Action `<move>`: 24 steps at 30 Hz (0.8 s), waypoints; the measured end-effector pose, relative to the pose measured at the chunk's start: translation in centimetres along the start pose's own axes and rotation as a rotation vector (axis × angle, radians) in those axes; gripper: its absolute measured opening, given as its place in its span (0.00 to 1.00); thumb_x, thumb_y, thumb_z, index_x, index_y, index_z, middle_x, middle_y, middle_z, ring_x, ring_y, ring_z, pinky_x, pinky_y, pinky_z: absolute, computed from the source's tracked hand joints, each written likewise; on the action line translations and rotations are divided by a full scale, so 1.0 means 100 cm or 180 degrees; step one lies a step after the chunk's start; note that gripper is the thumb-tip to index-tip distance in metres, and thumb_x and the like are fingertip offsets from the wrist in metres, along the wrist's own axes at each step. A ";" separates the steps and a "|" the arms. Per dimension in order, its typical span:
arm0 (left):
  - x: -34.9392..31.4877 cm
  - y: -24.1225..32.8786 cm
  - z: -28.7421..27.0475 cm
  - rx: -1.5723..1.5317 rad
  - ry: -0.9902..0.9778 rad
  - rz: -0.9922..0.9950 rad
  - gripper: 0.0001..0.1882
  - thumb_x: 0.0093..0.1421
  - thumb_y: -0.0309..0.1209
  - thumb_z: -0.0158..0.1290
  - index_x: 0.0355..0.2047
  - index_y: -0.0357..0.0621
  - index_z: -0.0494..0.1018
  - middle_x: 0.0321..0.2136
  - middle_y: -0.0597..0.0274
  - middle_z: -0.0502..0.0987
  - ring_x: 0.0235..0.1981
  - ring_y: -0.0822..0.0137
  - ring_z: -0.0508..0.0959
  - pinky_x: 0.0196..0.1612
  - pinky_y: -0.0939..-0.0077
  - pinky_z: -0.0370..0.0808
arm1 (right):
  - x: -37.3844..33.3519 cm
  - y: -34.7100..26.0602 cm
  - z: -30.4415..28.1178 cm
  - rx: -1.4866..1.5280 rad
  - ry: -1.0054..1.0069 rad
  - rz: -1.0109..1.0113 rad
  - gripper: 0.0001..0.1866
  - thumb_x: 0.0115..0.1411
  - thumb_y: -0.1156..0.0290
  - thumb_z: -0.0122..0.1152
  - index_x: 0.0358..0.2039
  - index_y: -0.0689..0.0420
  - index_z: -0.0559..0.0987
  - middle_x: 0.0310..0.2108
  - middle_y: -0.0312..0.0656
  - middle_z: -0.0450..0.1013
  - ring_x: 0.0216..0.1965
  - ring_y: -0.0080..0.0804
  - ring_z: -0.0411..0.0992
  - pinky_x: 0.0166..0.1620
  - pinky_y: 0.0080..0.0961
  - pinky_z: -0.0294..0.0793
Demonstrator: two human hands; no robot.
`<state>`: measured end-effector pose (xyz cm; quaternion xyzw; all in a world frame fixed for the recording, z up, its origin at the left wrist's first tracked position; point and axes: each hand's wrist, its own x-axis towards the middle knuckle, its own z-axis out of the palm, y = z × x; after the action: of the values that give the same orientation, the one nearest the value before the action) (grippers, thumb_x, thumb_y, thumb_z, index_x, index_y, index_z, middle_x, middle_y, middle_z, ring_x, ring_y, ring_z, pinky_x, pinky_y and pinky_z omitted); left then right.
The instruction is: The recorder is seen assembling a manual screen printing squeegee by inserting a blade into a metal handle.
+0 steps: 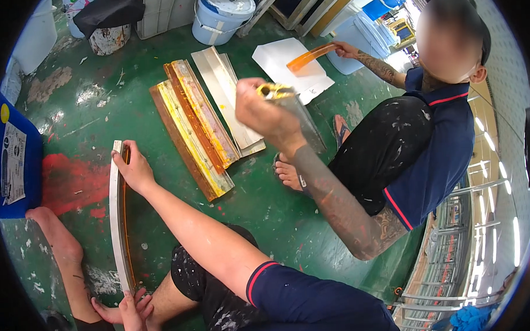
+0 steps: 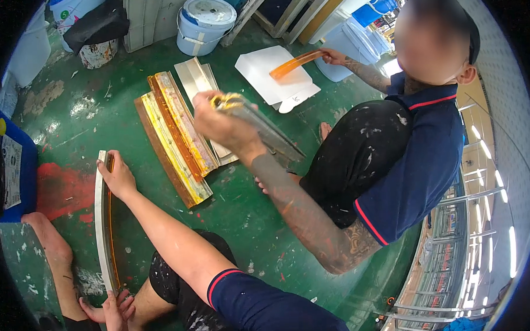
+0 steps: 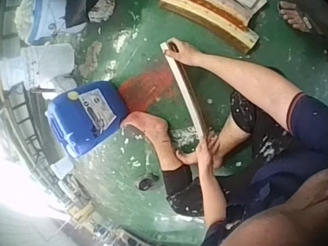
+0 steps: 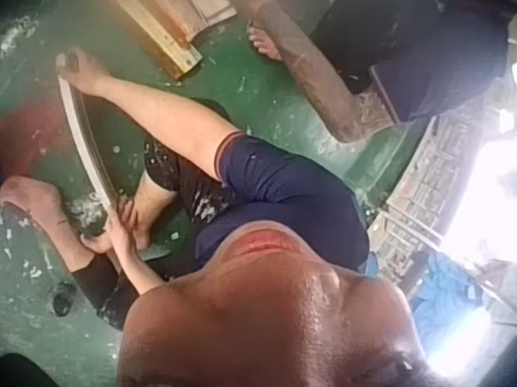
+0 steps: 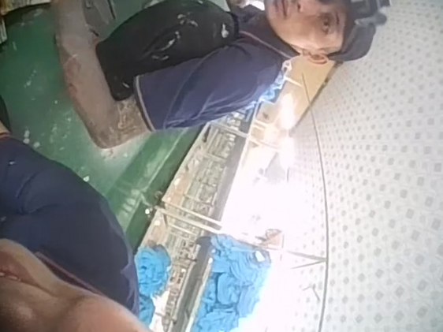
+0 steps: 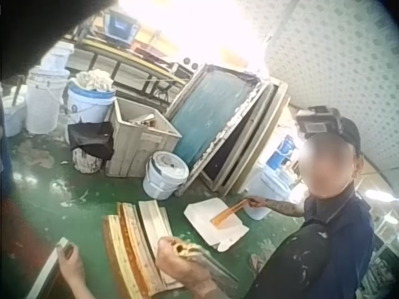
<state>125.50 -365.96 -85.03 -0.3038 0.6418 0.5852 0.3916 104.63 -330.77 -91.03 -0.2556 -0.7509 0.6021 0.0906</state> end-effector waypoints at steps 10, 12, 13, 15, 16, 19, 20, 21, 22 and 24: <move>0.007 0.015 -0.001 -0.0256 -0.0208 -0.0116 0.30 0.74 0.55 0.49 0.58 0.40 0.65 0.51 0.50 0.81 0.43 0.62 0.84 0.37 0.74 0.85 | 0.001 -0.005 -0.009 -0.0072 0.0057 -0.0308 0.34 0.69 0.42 0.56 0.62 0.56 0.67 0.58 0.55 0.72 0.60 0.56 0.72 0.60 0.45 0.72; 0.010 0.021 0.000 -0.0334 -0.0118 -0.0034 0.30 0.74 0.56 0.48 0.58 0.40 0.65 0.48 0.51 0.83 0.41 0.64 0.85 0.36 0.76 0.84 | 0.003 -0.010 -0.012 -0.0131 0.0085 -0.0418 0.32 0.69 0.47 0.58 0.61 0.58 0.66 0.55 0.55 0.71 0.59 0.57 0.72 0.60 0.47 0.72; 0.009 0.025 0.001 -0.0323 -0.0155 -0.0023 0.30 0.74 0.56 0.48 0.58 0.40 0.65 0.48 0.51 0.83 0.41 0.64 0.85 0.36 0.76 0.84 | 0.004 -0.010 -0.015 -0.0147 0.0120 -0.0431 0.32 0.69 0.47 0.58 0.61 0.58 0.66 0.55 0.55 0.71 0.59 0.57 0.72 0.60 0.47 0.72; -0.002 0.041 -0.004 0.0101 -0.0045 0.0100 0.33 0.74 0.58 0.46 0.59 0.40 0.66 0.48 0.53 0.82 0.41 0.66 0.84 0.37 0.76 0.82 | 0.008 -0.014 -0.020 0.0117 0.0221 -0.0618 0.30 0.69 0.50 0.58 0.60 0.60 0.65 0.54 0.57 0.71 0.57 0.58 0.73 0.58 0.47 0.72; -0.002 0.047 -0.007 0.0278 -0.0092 0.0052 0.33 0.74 0.59 0.44 0.60 0.39 0.66 0.49 0.52 0.82 0.40 0.66 0.84 0.37 0.76 0.82 | 0.008 -0.021 -0.025 0.0140 0.0200 -0.0651 0.28 0.69 0.52 0.58 0.58 0.60 0.65 0.53 0.58 0.71 0.55 0.60 0.73 0.56 0.47 0.73; -0.063 0.069 -0.013 0.0483 -0.0530 -0.0088 0.35 0.78 0.48 0.44 0.68 0.26 0.59 0.61 0.36 0.74 0.61 0.43 0.77 0.64 0.54 0.76 | -0.010 -0.066 -0.009 0.0345 -0.0039 -0.1016 0.29 0.70 0.51 0.58 0.58 0.61 0.65 0.48 0.56 0.73 0.52 0.56 0.75 0.54 0.44 0.74; -0.018 0.036 -0.029 0.0726 -0.0710 0.0154 0.33 0.78 0.48 0.43 0.65 0.27 0.62 0.57 0.37 0.77 0.57 0.43 0.80 0.61 0.55 0.77 | -0.008 -0.072 -0.036 0.0073 0.0018 -0.0934 0.29 0.69 0.51 0.59 0.57 0.60 0.65 0.48 0.57 0.72 0.52 0.58 0.75 0.54 0.46 0.74; -0.031 0.024 -0.048 0.0823 -0.0862 0.0403 0.32 0.78 0.48 0.43 0.67 0.30 0.62 0.59 0.37 0.76 0.58 0.42 0.78 0.61 0.54 0.78 | -0.015 -0.072 -0.006 0.0242 -0.0101 -0.0949 0.29 0.69 0.51 0.59 0.57 0.60 0.65 0.48 0.57 0.72 0.52 0.58 0.75 0.54 0.46 0.74; -0.018 0.024 -0.027 0.0624 -0.0534 0.0052 0.33 0.76 0.54 0.43 0.63 0.34 0.64 0.53 0.44 0.79 0.49 0.54 0.81 0.48 0.65 0.80 | -0.010 -0.047 -0.009 -0.0117 -0.0045 -0.0892 0.29 0.68 0.51 0.59 0.58 0.59 0.65 0.50 0.57 0.71 0.52 0.59 0.75 0.54 0.47 0.74; 0.009 0.027 0.008 0.0464 -0.0369 -0.0270 0.34 0.75 0.60 0.43 0.60 0.38 0.66 0.48 0.51 0.83 0.40 0.65 0.84 0.35 0.76 0.82 | 0.000 0.000 -0.039 -0.0461 0.0086 -0.0401 0.29 0.67 0.51 0.61 0.59 0.56 0.65 0.54 0.58 0.69 0.54 0.63 0.73 0.56 0.50 0.74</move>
<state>122.92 -364.72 -84.41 -0.2671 0.6455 0.5364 0.4735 106.32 -327.47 -90.00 -0.2218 -0.8059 0.5358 0.1197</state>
